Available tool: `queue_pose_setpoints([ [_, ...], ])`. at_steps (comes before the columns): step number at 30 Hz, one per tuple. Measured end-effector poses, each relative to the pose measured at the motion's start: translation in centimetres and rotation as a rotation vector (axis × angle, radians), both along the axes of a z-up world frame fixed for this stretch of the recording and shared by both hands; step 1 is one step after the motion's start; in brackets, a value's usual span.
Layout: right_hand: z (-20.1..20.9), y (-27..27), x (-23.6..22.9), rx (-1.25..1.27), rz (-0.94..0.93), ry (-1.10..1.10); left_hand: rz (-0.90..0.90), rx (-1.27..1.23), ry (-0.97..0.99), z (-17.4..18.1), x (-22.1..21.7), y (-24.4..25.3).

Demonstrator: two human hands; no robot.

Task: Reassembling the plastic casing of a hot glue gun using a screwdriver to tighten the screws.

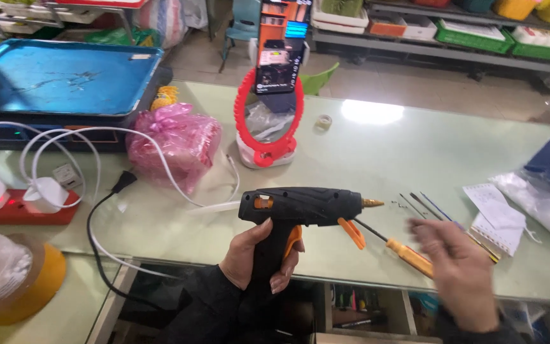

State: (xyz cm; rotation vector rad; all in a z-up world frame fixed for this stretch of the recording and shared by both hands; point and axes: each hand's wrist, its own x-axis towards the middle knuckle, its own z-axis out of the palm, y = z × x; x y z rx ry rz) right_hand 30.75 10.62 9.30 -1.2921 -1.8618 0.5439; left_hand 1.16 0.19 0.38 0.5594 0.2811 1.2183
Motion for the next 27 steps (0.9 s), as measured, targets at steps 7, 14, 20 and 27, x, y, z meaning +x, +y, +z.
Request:
queue_pose_setpoints([
  [7,2.3,-5.1,-5.0,0.151,0.253,0.017,0.036,-0.088,-0.049,-0.3,0.9,0.2],
  [14,0.8,-4.4,-6.2,-0.148,0.257,0.18,0.015,-0.102,-0.104,-0.1,2.0,-0.1],
  [20,-0.7,-3.9,-5.5,-0.176,0.324,0.413,0.048,-0.164,-0.028,1.5,2.7,-0.5],
  [27,-0.7,-3.5,-5.1,-0.187,0.316,0.378,0.069,-0.197,0.02,2.3,2.6,-1.1],
])
